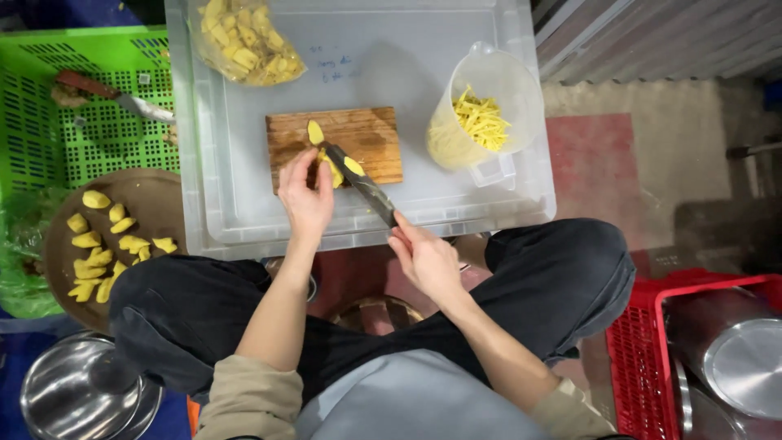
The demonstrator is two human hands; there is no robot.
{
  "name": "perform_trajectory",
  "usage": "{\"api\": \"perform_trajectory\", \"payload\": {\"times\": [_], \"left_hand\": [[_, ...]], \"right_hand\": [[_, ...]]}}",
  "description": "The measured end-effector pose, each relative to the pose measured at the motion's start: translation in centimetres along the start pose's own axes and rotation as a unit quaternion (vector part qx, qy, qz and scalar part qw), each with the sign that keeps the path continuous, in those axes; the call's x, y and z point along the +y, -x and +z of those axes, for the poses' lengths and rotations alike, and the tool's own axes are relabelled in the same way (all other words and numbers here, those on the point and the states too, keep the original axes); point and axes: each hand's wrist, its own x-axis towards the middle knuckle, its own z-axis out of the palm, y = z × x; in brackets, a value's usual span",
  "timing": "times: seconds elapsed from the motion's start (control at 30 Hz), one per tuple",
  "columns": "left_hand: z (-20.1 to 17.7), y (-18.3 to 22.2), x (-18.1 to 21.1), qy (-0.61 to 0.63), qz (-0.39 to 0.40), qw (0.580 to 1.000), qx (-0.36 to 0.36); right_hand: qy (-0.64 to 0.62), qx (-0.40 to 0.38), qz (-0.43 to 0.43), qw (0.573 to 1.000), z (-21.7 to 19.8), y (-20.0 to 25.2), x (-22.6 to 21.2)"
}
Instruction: Slicing ginger into thin strips on a wooden cutting board using a knife.
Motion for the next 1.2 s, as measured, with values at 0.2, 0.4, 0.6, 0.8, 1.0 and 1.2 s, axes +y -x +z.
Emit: {"api": "perform_trajectory", "payload": {"times": [0.2, 0.4, 0.6, 0.8, 1.0, 1.2], "left_hand": [[-3.1, -4.6, 4.1, -0.104, 0.129, 0.959, -0.23], [-4.2, -8.5, 3.6, -0.169, 0.087, 0.859, -0.475], [-3.2, -8.6, 1.0, -0.127, 0.01, 0.873, -0.47], [-2.0, -15.5, -1.5, 0.039, -0.005, 0.96, -0.278], [-3.2, -13.3, 0.2, -0.127, 0.02, 0.899, -0.418], [-1.2, -2.5, 1.3, -0.211, -0.036, 0.802, -0.558]], "right_hand": [[0.134, 0.079, -0.068, 0.985, -2.0, -0.1, 1.1], [0.146, 0.1, -0.171, 0.969, -2.4, -0.8, 3.2], [0.076, 0.044, -0.16, 0.983, -3.6, 0.0, 2.5], [0.059, 0.03, -0.045, 0.997, -2.4, -0.4, 4.7], [-0.177, 0.042, 0.064, 0.981, -0.8, -0.4, 7.6], [-0.362, 0.011, 0.105, 0.926, 1.0, -1.1, 8.0]]}}
